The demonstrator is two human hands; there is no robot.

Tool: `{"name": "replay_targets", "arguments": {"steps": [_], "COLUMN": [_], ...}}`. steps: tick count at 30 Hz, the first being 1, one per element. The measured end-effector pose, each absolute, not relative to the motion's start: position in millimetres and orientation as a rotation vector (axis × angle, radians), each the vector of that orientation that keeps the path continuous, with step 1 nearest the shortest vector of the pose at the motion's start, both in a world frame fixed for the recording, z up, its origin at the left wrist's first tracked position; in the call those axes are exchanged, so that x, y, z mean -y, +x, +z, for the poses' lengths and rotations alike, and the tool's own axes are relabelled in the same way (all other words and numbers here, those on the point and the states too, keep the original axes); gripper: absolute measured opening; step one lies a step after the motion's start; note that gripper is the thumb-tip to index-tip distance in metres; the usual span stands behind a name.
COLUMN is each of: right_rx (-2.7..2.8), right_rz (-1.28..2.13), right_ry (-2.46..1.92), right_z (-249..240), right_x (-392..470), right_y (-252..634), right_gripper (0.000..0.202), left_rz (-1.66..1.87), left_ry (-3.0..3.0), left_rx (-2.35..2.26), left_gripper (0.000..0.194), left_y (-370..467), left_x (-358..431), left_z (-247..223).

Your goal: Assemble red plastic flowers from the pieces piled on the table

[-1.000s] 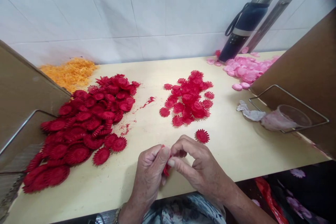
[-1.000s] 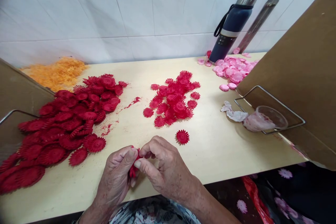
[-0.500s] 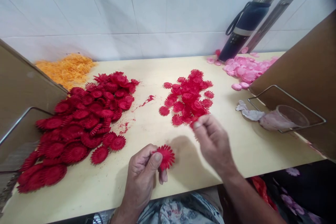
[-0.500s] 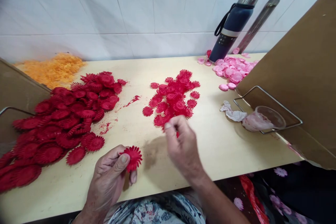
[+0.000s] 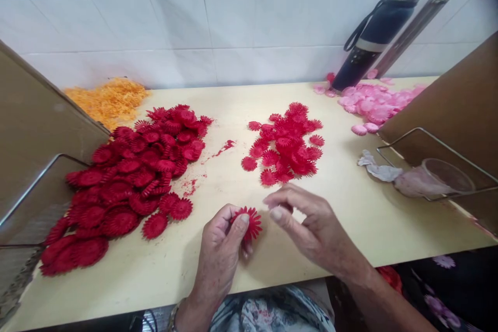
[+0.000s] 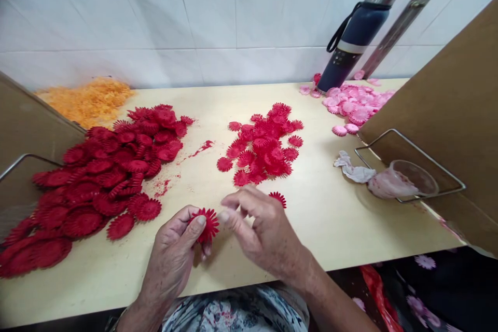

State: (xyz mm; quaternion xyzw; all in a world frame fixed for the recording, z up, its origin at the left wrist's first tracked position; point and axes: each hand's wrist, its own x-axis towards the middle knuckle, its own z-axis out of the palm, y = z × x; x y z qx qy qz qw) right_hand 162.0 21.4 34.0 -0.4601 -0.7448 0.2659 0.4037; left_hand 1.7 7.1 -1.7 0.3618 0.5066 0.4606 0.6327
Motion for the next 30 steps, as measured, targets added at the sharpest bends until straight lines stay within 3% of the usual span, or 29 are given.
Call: {"name": "replay_targets", "arguments": {"steps": [11, 17, 23, 30], "right_rx": [1.828, 1.808, 1.861, 1.903], "right_rz": [1.004, 0.884, 0.718, 0.828], "right_ry": [-1.115, -1.128, -1.101, -1.053], "right_z": [23.9, 22.0, 20.7, 22.6], "right_x": [-15.7, -13.3, -12.5, -11.3], "right_y": [144.2, 147.1, 143.7, 147.6], "right_gripper": [0.007, 0.01, 0.011, 0.014], "left_rz": [1.066, 1.052, 1.123, 1.145], "left_ry": [0.766, 0.845, 0.75, 0.757], "left_rx": [-1.056, -0.954, -1.017, -1.031], "left_gripper": [0.032, 0.016, 0.018, 0.021], "left_y": [5.4, 1.0, 6.4, 3.4], "left_x": [-2.6, 1.6, -0.8, -3.7], "left_z": [-2.9, -6.1, 0.2, 1.5]}}
